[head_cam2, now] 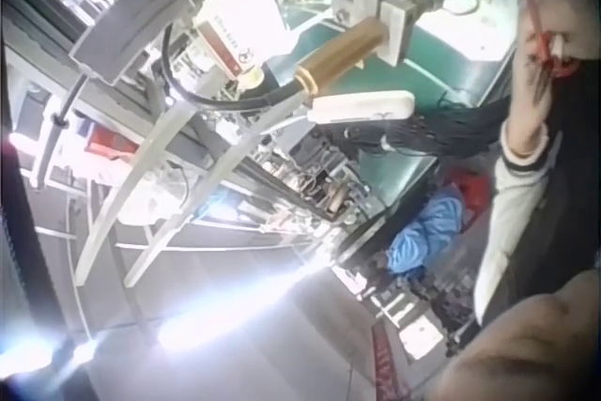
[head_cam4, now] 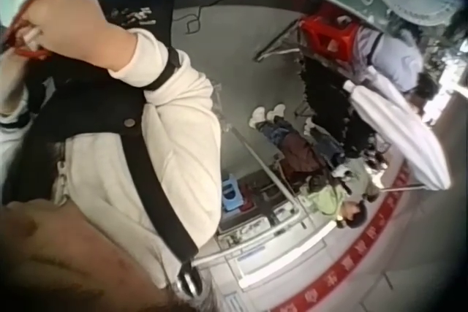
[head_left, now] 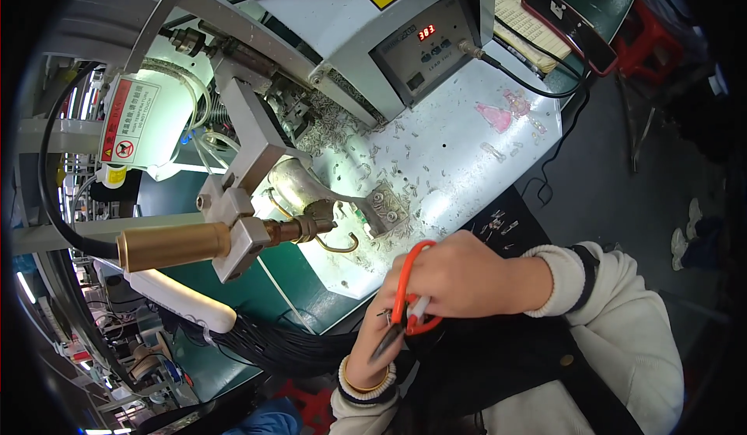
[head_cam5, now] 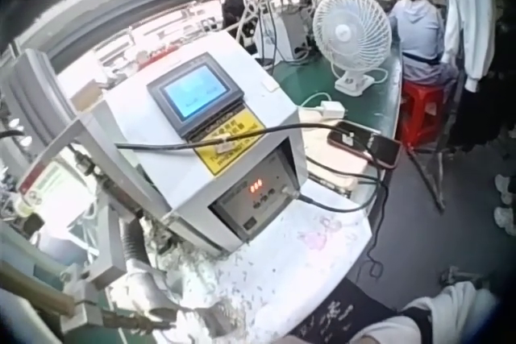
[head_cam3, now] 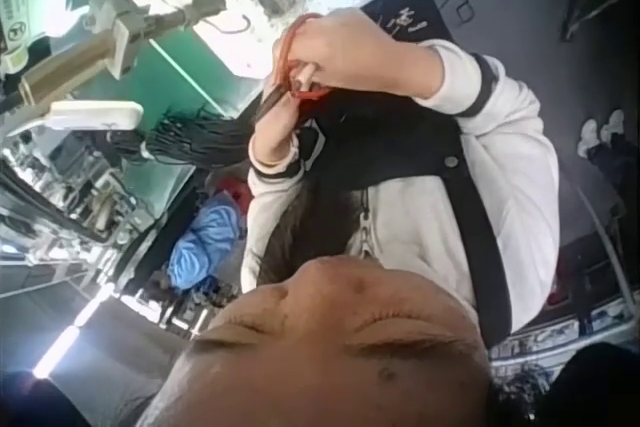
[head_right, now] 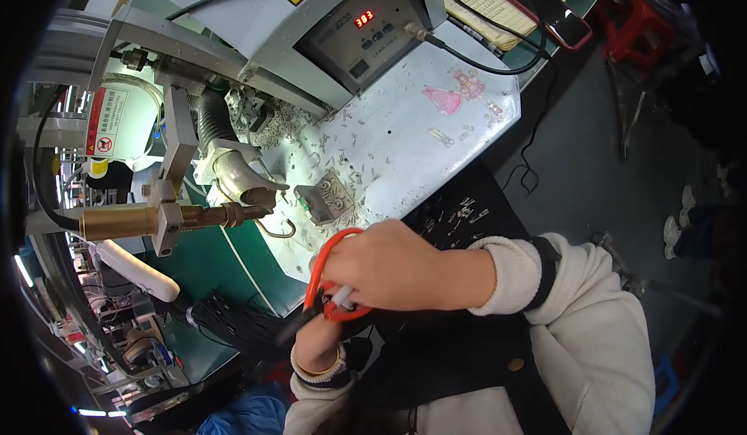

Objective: The person trims the ends of wires using shears and then gathers a bundle of cables from the table. They wrap tape around the bundle by hand and use the shears to cut the tape before setting the bundle back down.

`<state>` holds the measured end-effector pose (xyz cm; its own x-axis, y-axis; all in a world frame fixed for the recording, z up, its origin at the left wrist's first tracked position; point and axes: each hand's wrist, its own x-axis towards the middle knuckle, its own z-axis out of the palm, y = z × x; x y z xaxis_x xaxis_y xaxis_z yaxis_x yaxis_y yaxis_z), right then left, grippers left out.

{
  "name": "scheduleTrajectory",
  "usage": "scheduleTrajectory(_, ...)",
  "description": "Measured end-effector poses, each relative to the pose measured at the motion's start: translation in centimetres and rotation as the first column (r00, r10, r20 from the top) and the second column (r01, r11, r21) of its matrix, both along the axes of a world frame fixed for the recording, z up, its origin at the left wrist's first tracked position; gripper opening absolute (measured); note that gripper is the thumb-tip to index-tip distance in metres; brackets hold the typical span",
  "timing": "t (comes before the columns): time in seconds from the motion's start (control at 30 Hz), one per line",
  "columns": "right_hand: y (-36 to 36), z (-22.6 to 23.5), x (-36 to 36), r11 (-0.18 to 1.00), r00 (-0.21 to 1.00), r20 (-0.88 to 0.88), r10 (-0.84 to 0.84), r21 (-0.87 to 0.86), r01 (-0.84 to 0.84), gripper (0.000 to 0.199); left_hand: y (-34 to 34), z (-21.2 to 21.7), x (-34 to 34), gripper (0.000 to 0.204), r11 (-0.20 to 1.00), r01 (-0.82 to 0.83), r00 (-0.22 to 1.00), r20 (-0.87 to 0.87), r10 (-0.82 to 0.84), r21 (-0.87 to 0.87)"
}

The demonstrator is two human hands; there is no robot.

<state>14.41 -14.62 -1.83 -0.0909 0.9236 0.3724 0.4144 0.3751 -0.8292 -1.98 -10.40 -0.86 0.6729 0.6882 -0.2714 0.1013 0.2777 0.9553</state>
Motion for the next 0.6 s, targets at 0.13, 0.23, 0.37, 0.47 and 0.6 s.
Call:
scheduleTrajectory(0.13,-0.5,-0.6,0.0,0.971,0.972,-0.089,-0.219,-0.119,0.207,0.011,-0.5,-0.6,-0.7,0.019,0.992,-0.122,0.987,-0.100,0.123,0.017)
scheduleTrajectory(0.23,-0.7,-0.8,-0.2,0.941,0.937,-0.288,-0.199,-0.323,0.100,0.013,-0.8,-0.9,-0.7,0.018,0.898,-0.261,0.955,-0.042,0.294,0.354)
scheduleTrajectory(0.37,0.2,0.9,0.6,0.671,0.803,-0.574,-0.161,-0.660,-0.337,0.017,-0.8,-1.2,-0.7,0.013,0.689,-0.112,0.966,-0.083,0.244,0.716)
scheduleTrajectory(0.47,0.0,-0.3,-0.4,0.676,0.741,-0.658,-0.138,-0.609,-0.415,0.018,-0.9,-1.3,-0.5,0.010,0.773,-0.224,0.963,0.012,0.270,0.594)
scheduleTrajectory(0.6,-0.6,-1.5,-1.0,0.989,0.935,-0.353,-0.036,-0.149,-0.018,0.017,0.2,-0.6,-1.3,0.010,0.907,-0.163,0.920,0.271,0.281,-0.388)
